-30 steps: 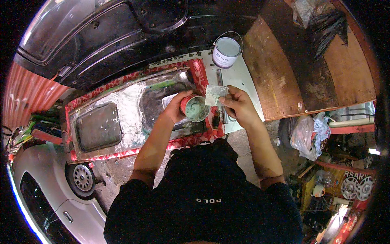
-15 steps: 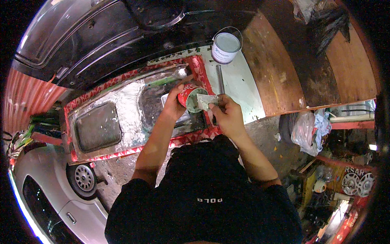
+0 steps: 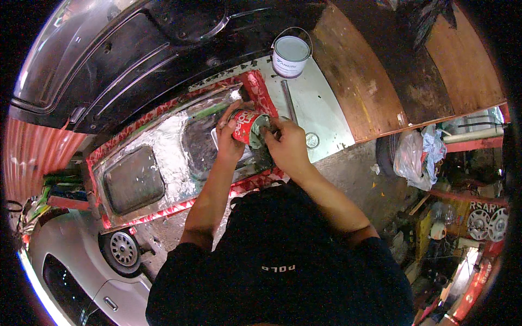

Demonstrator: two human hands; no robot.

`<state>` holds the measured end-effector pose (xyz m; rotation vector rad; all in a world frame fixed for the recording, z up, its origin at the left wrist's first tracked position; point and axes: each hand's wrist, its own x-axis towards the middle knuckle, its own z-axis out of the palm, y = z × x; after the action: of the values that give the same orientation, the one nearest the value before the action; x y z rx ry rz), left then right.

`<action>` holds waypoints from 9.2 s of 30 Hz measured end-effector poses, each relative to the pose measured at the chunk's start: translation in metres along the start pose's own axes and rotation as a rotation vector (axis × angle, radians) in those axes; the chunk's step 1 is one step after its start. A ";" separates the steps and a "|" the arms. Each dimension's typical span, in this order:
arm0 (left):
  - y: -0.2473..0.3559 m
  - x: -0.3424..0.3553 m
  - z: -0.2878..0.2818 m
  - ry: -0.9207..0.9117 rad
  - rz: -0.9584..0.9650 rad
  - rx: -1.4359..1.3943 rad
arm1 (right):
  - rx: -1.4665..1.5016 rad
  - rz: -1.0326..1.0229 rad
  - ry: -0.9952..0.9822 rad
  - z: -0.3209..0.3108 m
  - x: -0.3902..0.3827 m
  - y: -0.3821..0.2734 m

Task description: The person scoops a white paste from a container and spreads it onto a car hood using a plastic scraper. They repeatedly apply and smooth the filler across the surface, occasionally dipping the scraper into a can to gather more material.

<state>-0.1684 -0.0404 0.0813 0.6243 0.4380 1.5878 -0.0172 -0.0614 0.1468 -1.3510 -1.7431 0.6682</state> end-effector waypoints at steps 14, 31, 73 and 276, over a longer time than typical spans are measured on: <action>-0.015 -0.006 -0.008 0.093 0.195 0.083 | -0.098 0.046 -0.118 0.014 -0.004 0.017; -0.011 -0.011 -0.004 0.091 0.296 0.158 | -0.076 0.162 -0.116 0.010 -0.007 0.005; -0.016 0.001 -0.014 0.202 0.207 -0.055 | 1.084 0.798 -0.341 -0.006 0.004 0.026; 0.062 -0.073 -0.105 0.302 -0.499 -0.177 | -0.021 -0.294 -0.245 0.094 -0.001 0.022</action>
<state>-0.2797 -0.1110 0.0282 0.1190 0.6151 1.2223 -0.0846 -0.0494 0.0792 -1.0287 -2.0973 0.6709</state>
